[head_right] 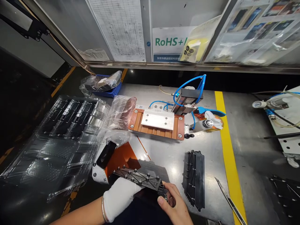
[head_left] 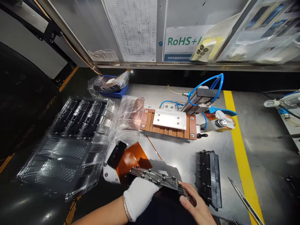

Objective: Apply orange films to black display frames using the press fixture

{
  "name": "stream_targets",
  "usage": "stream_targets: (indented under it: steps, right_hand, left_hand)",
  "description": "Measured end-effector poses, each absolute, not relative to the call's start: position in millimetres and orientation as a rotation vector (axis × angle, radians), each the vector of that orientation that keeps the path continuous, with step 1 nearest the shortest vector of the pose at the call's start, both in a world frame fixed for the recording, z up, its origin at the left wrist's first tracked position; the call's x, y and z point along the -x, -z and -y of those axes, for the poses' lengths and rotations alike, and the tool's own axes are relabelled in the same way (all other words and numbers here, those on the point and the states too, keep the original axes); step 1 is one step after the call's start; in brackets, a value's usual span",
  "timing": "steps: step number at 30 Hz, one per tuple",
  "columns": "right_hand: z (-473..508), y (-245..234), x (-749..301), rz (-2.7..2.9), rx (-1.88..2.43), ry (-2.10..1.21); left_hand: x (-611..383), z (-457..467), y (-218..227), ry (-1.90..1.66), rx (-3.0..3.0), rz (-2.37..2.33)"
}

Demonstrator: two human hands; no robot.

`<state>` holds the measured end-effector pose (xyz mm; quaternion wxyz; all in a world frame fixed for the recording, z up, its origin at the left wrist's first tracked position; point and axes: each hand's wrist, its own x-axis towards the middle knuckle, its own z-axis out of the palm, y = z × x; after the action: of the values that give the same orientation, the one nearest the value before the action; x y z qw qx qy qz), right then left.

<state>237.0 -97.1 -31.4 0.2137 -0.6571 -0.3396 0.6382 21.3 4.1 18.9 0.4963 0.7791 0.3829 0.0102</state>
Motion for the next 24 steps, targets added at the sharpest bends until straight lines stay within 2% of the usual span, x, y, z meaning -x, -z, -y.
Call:
stream_targets:
  steps: [6, 9, 11, 18, 21, 24]
  right_hand:
    - [106.9, 37.5, -220.2, 0.936, 1.914, -1.567]
    - [106.6, 41.1, -220.9, 0.970, 1.885, -1.612]
    - [104.8, 41.9, -223.0, 1.006, 1.854, -1.690]
    - [93.5, 27.1, -217.9, 0.850, 1.834, -1.601]
    - [90.4, 21.9, -221.1, 0.812, 1.806, -1.644]
    - [92.9, 19.6, -231.1, 0.949, 1.824, -1.506]
  left_hand:
    - [-39.8, 6.3, -1.4, -0.062, -1.795, -0.970]
    - [-44.7, 12.7, 2.3, -0.073, -1.818, -0.944]
    - [-45.7, 13.9, 0.3, -0.082, -1.847, -0.928]
    - [-35.4, 4.7, -23.5, -0.159, -1.929, -0.774]
    - [-18.0, 0.8, -38.3, -0.243, -1.748, -0.583]
    - [5.1, 6.0, -47.6, -0.240, -1.327, -0.715]
